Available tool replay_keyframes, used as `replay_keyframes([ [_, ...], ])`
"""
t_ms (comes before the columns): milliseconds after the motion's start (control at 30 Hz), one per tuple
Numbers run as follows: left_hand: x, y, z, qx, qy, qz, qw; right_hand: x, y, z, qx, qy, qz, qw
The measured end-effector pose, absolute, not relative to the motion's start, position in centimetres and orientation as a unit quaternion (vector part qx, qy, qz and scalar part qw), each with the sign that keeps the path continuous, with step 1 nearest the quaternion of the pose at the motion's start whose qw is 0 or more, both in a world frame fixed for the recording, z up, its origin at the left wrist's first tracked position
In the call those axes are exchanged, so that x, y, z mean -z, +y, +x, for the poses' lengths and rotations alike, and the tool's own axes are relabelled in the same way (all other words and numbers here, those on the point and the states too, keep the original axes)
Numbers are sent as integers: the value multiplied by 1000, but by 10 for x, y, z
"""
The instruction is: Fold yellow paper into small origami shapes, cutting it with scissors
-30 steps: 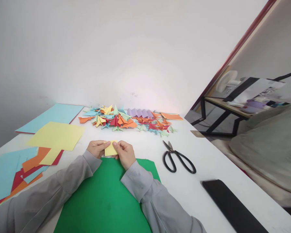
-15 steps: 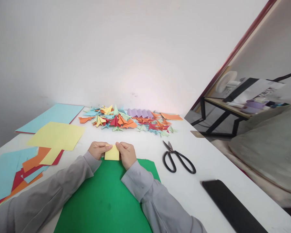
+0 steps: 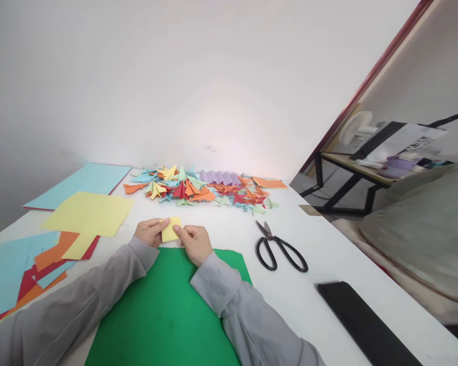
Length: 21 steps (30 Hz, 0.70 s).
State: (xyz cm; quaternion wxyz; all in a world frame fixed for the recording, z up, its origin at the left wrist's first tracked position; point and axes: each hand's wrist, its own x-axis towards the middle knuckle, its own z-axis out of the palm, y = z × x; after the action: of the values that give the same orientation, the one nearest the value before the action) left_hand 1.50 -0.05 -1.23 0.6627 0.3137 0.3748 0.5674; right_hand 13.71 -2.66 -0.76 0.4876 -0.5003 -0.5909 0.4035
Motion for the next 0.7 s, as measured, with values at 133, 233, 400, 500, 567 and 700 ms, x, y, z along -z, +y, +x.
replay_keyframes([
  [133,11,-2,15,-564,378,310,665,8,-25,138,-398,-584,-505,496],
  [233,8,-3,15,-571,366,308,668,7,-27,137,-408,-566,-500,513],
  [400,4,-3,15,-581,349,302,670,5,-30,135,-488,-546,-456,507],
  [500,6,-3,15,-565,353,323,672,6,-29,136,-481,-532,-460,523],
  [567,8,-3,15,-542,364,350,672,7,-28,136,-470,-525,-465,537],
  [700,11,-4,14,-483,401,438,643,10,-27,136,-463,-516,-462,554],
])
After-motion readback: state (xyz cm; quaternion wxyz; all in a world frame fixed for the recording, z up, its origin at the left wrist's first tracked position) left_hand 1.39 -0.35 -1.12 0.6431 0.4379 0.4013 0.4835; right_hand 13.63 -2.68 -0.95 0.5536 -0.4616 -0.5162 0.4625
